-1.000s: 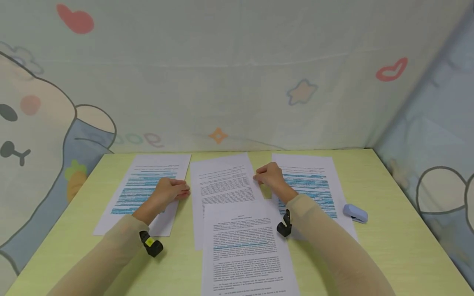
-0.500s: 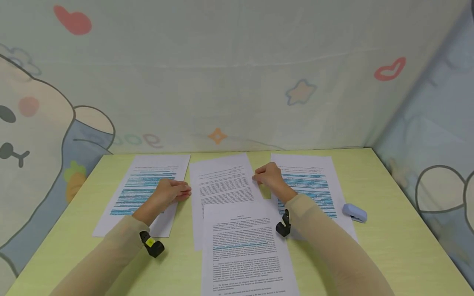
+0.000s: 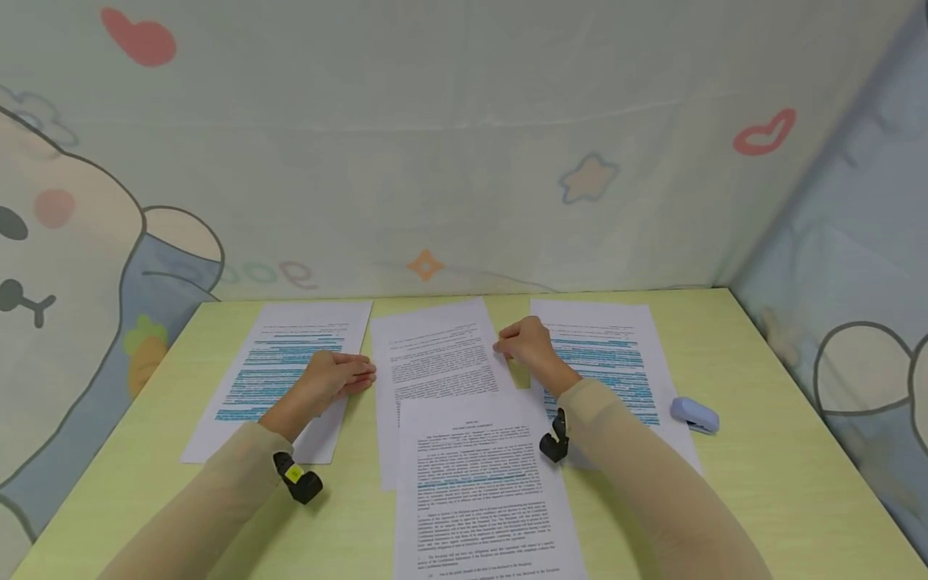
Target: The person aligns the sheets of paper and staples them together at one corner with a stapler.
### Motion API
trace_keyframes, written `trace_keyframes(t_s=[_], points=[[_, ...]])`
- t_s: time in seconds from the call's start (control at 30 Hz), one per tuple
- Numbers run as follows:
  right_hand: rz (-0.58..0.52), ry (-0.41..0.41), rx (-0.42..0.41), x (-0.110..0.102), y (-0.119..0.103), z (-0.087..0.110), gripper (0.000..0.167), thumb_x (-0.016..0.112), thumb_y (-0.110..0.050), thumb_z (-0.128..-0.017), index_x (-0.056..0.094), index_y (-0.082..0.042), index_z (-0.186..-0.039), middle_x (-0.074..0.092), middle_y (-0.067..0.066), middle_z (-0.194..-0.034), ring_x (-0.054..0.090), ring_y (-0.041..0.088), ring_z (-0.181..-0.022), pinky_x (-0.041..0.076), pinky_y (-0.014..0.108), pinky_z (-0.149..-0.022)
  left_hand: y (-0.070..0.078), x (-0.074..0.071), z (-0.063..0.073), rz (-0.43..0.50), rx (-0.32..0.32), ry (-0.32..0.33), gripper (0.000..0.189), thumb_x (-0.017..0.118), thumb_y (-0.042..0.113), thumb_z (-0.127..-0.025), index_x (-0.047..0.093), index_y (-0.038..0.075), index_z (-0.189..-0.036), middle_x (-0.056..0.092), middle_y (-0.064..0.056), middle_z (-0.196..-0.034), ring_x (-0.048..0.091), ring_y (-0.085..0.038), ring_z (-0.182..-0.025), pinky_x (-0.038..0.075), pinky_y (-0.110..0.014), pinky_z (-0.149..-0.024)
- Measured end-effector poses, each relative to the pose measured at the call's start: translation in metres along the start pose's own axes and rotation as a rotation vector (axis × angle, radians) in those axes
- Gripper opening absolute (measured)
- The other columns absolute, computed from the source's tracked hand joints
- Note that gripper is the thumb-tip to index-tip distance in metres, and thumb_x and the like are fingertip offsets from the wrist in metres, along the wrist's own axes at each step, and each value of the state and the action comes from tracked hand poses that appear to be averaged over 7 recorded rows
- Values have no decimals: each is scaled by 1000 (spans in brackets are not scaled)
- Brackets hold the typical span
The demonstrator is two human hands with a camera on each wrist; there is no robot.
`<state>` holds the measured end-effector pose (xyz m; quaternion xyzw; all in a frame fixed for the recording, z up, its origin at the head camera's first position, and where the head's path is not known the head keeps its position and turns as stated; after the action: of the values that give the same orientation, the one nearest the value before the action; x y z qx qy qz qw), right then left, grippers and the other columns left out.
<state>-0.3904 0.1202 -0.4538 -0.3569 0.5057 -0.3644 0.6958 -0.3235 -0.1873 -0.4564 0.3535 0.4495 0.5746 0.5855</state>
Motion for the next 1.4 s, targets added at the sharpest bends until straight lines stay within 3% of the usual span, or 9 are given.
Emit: trace_keyframes(t_s=[0.17,0.53,0.83,1.0,1.23,1.4], points=[[-1,1,4,0,-1,1,40,65,-4,-94,58,12,-129,58,28,-130,65,37,-110,52,44,-99,0,2,1,1,-2,-11,37,57,-2,-99,50,-21,-130,63,-31,-116,69,-23,-93,58,-32,-88],[-7,-5,2,1,-1,1,39,65,-4,-94,58,13,-129,58,28,-130,65,37,-110,51,46,-100,-1,3,2,37,-14,-27,40,54,-3,-100,45,-22,-134,50,-33,-129,67,-20,-88,57,-29,-89],[-17,-7,1,1,1,0,40,66,-3,-94,57,13,-129,57,28,-131,65,38,-110,51,45,-100,-2,1,0,36,-22,0,39,57,0,-99,49,-18,-133,58,-28,-119,67,-14,-84,58,-25,-85],[-33,-8,-6,0,1,0,40,65,-2,-94,57,13,-129,56,29,-133,65,38,-109,51,45,-99,-2,0,-1,-28,-10,19,35,59,0,-98,54,-17,-129,61,-22,-112,65,-16,-85,57,-24,-82],[-46,12,13,-1,3,-2,38,66,-3,-94,59,11,-128,56,27,-133,66,36,-107,51,44,-100,1,-1,-2,-243,67,58,30,63,4,-97,64,-12,-122,65,-23,-114,63,-19,-89,55,-26,-80],[-73,18,28,-1,4,-3,37,66,-2,-93,60,11,-128,56,26,-131,67,35,-105,52,42,-98,2,-2,-3,-273,91,87,27,67,5,-95,67,-9,-117,68,-21,-111,65,-19,-89,57,-27,-81]])
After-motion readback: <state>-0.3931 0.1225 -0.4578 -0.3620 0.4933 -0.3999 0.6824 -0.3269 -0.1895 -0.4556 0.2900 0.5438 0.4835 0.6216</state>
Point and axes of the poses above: each hand's wrist, its own z-axis away from the middle knuckle, its own x-axis out of the palm, y = z × x, the point moved 9 cm from there along -z, towards the middle knuckle
